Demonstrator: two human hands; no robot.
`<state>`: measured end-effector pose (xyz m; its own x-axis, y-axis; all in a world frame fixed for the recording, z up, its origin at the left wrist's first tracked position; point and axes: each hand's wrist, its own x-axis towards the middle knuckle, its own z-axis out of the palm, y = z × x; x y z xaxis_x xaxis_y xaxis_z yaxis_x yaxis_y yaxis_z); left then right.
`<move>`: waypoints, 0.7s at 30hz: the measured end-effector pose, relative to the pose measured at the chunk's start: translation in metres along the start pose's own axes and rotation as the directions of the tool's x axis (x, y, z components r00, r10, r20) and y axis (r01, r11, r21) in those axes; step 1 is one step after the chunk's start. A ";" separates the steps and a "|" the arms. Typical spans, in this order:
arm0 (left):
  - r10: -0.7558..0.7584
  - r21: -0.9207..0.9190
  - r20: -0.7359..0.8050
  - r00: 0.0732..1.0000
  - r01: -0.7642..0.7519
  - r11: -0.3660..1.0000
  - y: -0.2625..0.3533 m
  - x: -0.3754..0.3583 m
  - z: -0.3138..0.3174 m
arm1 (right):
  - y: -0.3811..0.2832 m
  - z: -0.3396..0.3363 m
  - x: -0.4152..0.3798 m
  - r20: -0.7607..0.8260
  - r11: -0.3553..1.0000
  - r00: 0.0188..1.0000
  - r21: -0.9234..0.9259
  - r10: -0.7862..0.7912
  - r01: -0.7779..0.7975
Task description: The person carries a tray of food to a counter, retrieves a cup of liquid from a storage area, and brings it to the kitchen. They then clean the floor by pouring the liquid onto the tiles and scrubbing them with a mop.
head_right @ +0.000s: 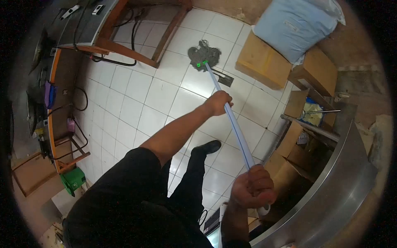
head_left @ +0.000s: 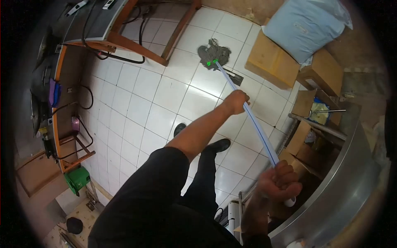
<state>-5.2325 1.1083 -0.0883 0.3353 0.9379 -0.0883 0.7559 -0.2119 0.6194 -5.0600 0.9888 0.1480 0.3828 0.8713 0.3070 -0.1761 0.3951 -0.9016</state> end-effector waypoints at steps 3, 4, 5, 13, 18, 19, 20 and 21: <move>0.007 -0.097 -0.086 0.996 -0.015 0.995 -0.003 -0.044 -0.006 | -0.010 0.016 -0.028 0.175 0.995 0.985 0.099 -0.014 -0.003; 0.026 -0.137 -0.129 0.991 -0.044 0.990 -0.012 -0.059 -0.017 | -0.011 0.027 -0.047 0.265 0.991 0.961 0.125 -0.074 0.042; 0.038 -0.177 -0.165 0.986 -0.067 0.982 -0.019 -0.079 -0.027 | -0.013 0.037 -0.069 0.349 0.985 0.929 0.153 -0.125 0.076; -0.035 -0.125 -0.093 0.995 0.023 0.992 -0.036 -0.173 -0.042 | -0.051 0.051 -0.099 0.457 0.989 0.882 0.138 -0.115 0.057; -0.122 -0.183 0.009 0.992 0.122 0.976 -0.005 -0.205 -0.035 | -0.082 0.056 -0.063 0.456 0.999 0.890 0.039 -0.017 -0.001; -0.176 -0.162 0.019 0.984 0.176 0.971 -0.015 -0.215 -0.037 | -0.073 0.051 -0.073 0.406 0.996 0.914 -0.073 -0.014 0.048; -0.225 -0.138 0.030 0.974 0.227 0.964 -0.033 -0.228 -0.038 | -0.062 0.046 -0.089 0.352 0.978 0.936 -0.187 -0.022 0.094; -0.271 -0.114 0.043 0.962 0.274 0.955 -0.056 -0.245 -0.038 | -0.050 0.048 -0.116 0.189 0.853 0.974 -0.521 0.125 -0.008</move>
<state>-5.3781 0.9011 -0.0714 0.1414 0.9477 -0.2860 0.7494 0.0863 0.6564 -5.1394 0.8825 0.1723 0.1792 0.9530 0.2443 0.3193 0.1785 -0.9307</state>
